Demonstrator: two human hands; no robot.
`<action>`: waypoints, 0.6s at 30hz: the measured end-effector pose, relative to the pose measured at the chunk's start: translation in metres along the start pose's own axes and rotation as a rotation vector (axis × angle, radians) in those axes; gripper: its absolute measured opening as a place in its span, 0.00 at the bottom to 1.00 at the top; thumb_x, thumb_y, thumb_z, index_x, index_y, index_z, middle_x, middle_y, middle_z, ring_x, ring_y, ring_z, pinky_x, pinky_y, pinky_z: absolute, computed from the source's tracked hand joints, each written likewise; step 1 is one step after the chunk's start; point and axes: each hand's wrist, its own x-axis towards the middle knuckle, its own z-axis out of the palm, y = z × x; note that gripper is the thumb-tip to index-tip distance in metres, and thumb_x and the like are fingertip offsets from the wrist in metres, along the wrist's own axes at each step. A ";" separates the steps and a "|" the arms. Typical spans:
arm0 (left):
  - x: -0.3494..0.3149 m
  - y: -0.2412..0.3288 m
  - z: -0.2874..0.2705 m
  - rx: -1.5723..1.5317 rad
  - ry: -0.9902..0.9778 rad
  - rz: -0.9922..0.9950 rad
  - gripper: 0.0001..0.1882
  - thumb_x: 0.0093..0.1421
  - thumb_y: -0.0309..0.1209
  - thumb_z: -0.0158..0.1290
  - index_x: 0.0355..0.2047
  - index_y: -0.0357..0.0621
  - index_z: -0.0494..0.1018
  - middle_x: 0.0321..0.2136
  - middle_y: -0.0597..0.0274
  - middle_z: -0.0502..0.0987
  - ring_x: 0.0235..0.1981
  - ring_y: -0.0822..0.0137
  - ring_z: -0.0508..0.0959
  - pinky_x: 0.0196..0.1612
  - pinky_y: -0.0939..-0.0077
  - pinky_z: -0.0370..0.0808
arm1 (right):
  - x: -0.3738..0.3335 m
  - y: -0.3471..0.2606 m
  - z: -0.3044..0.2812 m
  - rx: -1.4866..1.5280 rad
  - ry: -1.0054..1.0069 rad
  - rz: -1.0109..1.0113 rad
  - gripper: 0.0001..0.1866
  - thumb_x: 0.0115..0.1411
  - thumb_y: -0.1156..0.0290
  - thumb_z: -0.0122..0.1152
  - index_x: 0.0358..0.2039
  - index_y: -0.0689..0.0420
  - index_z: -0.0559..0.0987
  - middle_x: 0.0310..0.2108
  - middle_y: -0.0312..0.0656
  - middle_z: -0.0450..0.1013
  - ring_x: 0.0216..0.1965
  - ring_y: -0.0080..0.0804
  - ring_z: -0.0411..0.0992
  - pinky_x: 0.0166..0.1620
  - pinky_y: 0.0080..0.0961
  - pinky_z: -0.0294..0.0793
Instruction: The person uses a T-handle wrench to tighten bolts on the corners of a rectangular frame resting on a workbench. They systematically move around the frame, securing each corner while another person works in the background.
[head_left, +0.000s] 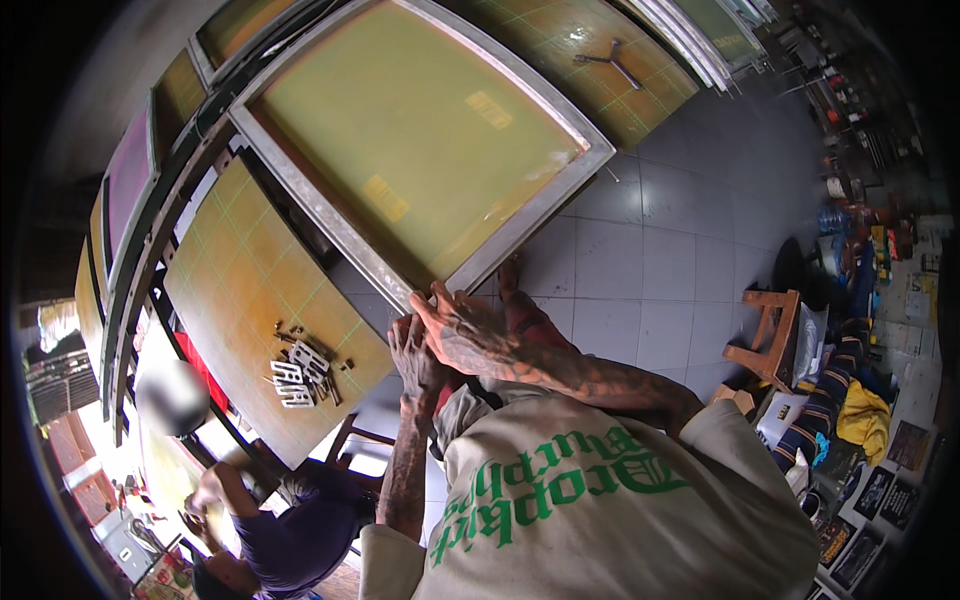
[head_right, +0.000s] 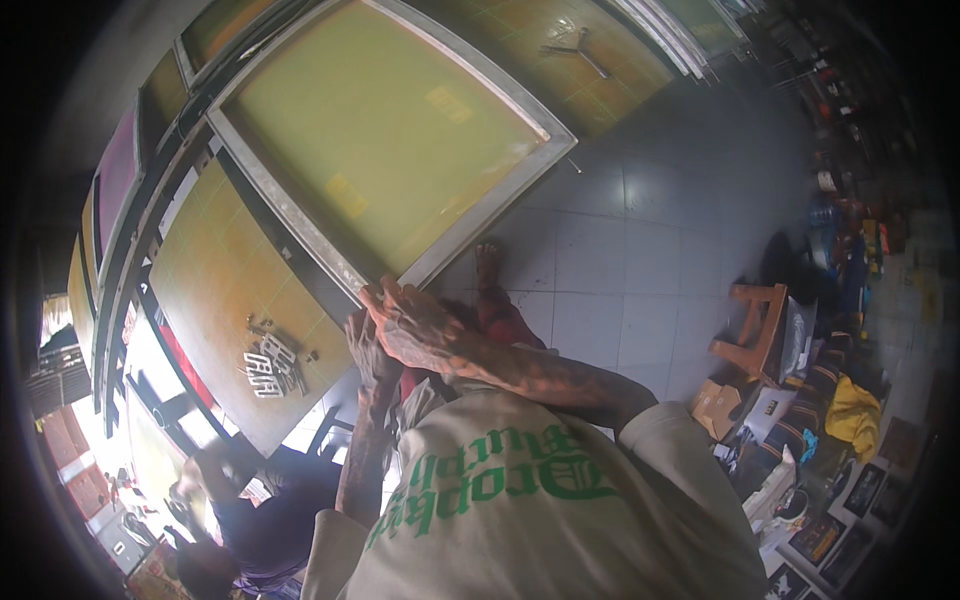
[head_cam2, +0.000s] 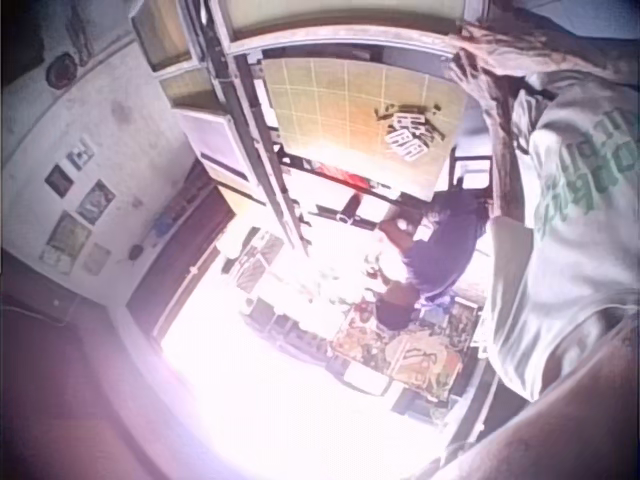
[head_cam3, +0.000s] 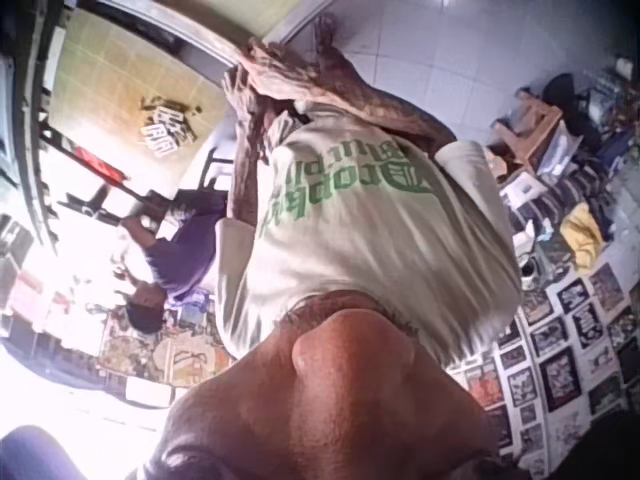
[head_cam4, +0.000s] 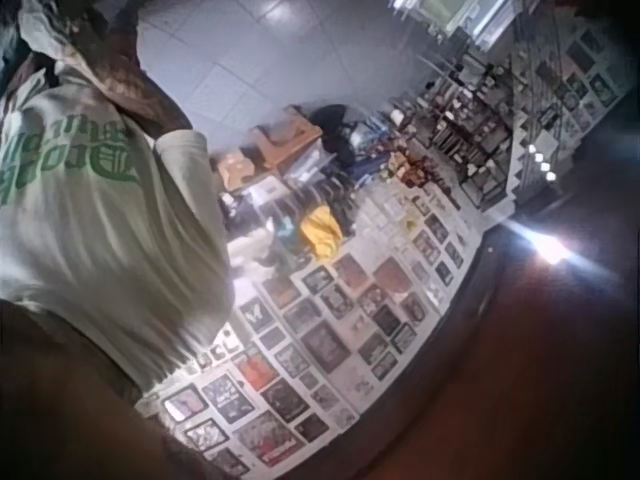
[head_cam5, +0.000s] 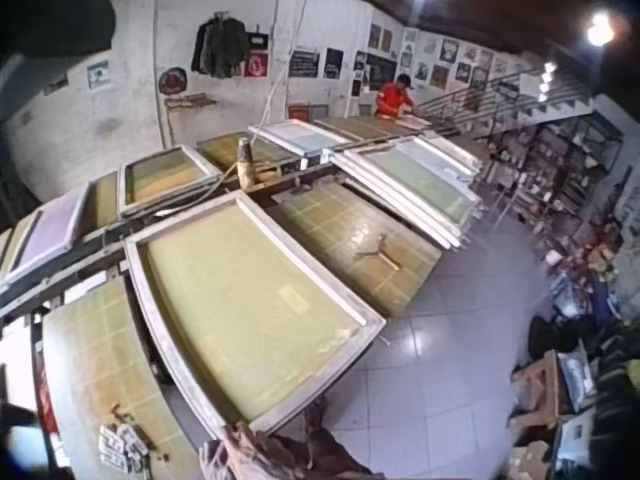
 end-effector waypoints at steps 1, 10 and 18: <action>0.001 -0.001 0.000 -0.034 -0.022 -0.008 0.21 0.53 0.36 0.58 0.47 0.42 0.74 0.42 0.52 0.73 0.43 0.47 0.72 0.48 0.52 0.69 | -0.002 0.003 -0.006 0.218 0.074 0.135 0.20 0.60 0.62 0.60 0.49 0.60 0.75 0.45 0.51 0.70 0.41 0.48 0.73 0.36 0.36 0.76; 0.031 0.016 -0.022 0.004 0.036 0.000 0.16 0.49 0.27 0.63 0.39 0.53 0.76 0.49 0.63 0.76 0.51 0.54 0.74 0.52 0.61 0.71 | -0.017 0.236 -0.079 0.522 0.204 0.676 0.22 0.65 0.57 0.61 0.51 0.59 0.75 0.35 0.47 0.79 0.36 0.35 0.79 0.39 0.33 0.78; 0.036 0.011 -0.017 0.046 -0.052 0.045 0.15 0.47 0.30 0.69 0.35 0.53 0.77 0.54 0.66 0.77 0.56 0.53 0.72 0.52 0.59 0.71 | -0.007 0.543 -0.011 0.108 0.384 0.640 0.16 0.59 0.74 0.59 0.49 0.55 0.77 0.44 0.49 0.78 0.46 0.49 0.76 0.49 0.38 0.76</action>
